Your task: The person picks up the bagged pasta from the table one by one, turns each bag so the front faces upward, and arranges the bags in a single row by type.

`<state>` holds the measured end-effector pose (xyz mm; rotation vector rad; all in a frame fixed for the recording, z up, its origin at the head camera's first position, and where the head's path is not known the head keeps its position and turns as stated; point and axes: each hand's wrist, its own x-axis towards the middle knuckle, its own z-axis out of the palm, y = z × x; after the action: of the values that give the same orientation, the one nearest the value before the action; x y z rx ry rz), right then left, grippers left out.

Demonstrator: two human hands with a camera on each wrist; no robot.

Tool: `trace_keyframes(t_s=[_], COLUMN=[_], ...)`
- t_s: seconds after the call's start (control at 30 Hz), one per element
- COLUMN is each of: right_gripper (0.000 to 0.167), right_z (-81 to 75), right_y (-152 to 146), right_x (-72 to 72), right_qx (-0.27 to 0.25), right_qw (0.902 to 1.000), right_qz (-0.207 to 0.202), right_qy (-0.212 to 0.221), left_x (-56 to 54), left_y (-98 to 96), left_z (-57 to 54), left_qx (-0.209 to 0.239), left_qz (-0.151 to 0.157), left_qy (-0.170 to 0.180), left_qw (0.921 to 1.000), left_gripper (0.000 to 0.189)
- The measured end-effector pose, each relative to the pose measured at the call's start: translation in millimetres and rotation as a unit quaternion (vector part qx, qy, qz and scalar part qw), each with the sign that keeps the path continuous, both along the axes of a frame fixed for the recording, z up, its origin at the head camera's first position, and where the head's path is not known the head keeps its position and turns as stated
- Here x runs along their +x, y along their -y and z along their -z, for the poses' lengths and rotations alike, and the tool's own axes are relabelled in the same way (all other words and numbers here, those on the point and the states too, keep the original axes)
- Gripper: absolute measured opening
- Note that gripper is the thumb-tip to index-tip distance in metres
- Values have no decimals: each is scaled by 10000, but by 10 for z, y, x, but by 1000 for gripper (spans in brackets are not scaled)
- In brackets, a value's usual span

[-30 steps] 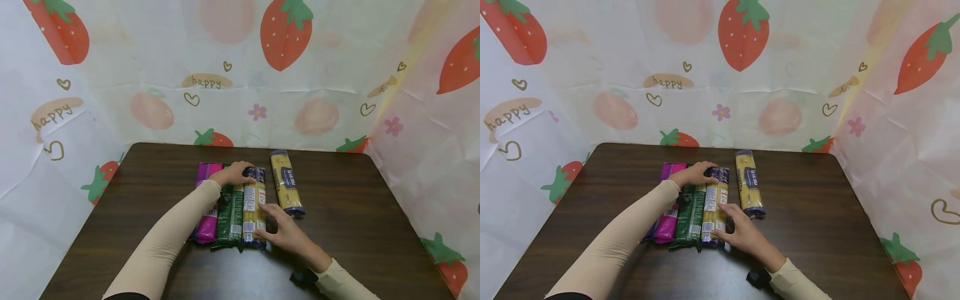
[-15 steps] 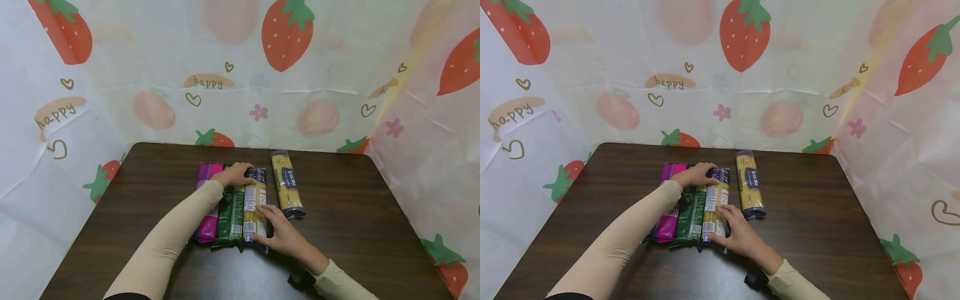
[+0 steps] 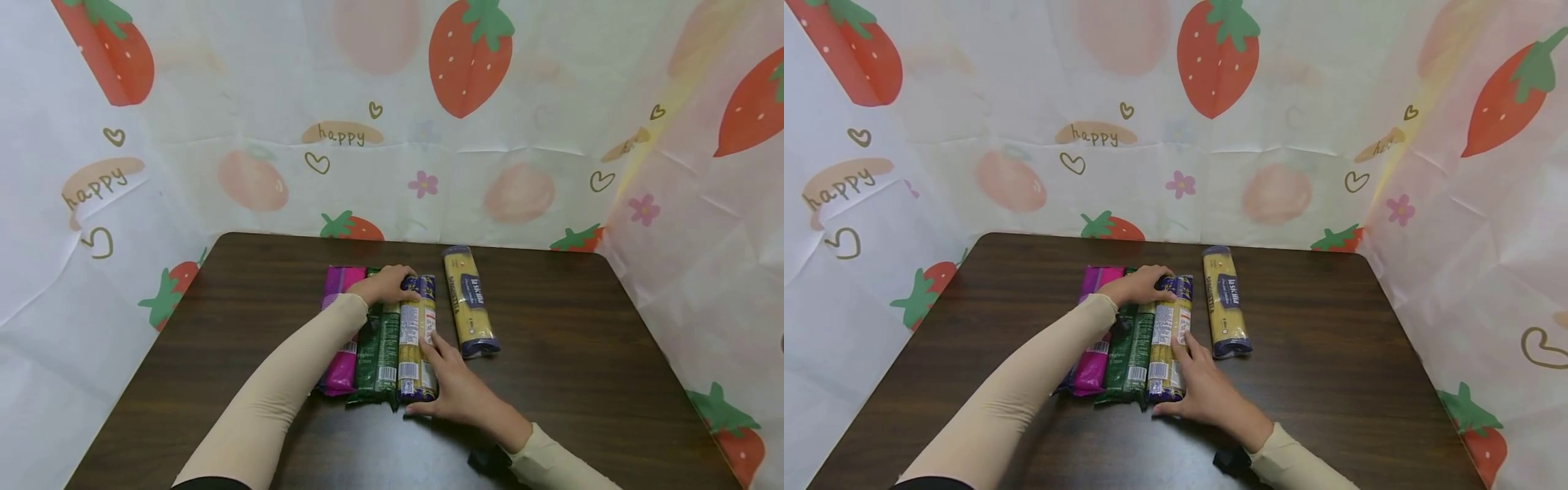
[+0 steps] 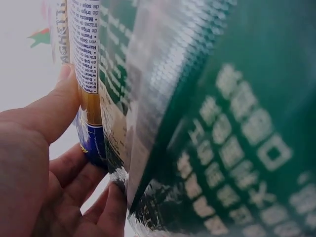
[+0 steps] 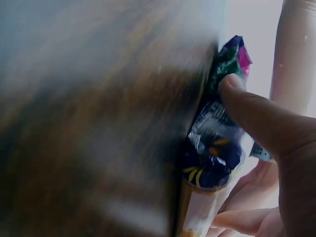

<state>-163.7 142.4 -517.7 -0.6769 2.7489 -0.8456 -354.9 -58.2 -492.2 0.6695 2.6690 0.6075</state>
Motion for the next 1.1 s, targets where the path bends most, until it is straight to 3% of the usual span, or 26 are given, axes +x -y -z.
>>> trace_keyframes(t_s=[0.37, 0.5, 0.7, 1.1], right_gripper=[118, 115, 112, 106], right_z=[-53, -93, -86, -34], right_y=[85, 82, 47, -118], right_x=[-22, -28, -47, -104], right_qx=[792, 832, 613, -356], right_qw=[9965, 9962, 9973, 9993], right_qz=[70, 33, -42, -144], right_qy=[-239, -273, -410, 4], left_x=[-19, -10, -15, -42], left_y=[-14, -11, 11, 107], left_z=[17, 13, 22, 47], left_qx=[-138, -163, -71, 396], left_qz=[109, 151, 149, 183], left_qy=[-77, -87, -74, 230], left_qw=[9998, 9997, 9998, 9988], left_gripper=[67, 68, 69, 69])
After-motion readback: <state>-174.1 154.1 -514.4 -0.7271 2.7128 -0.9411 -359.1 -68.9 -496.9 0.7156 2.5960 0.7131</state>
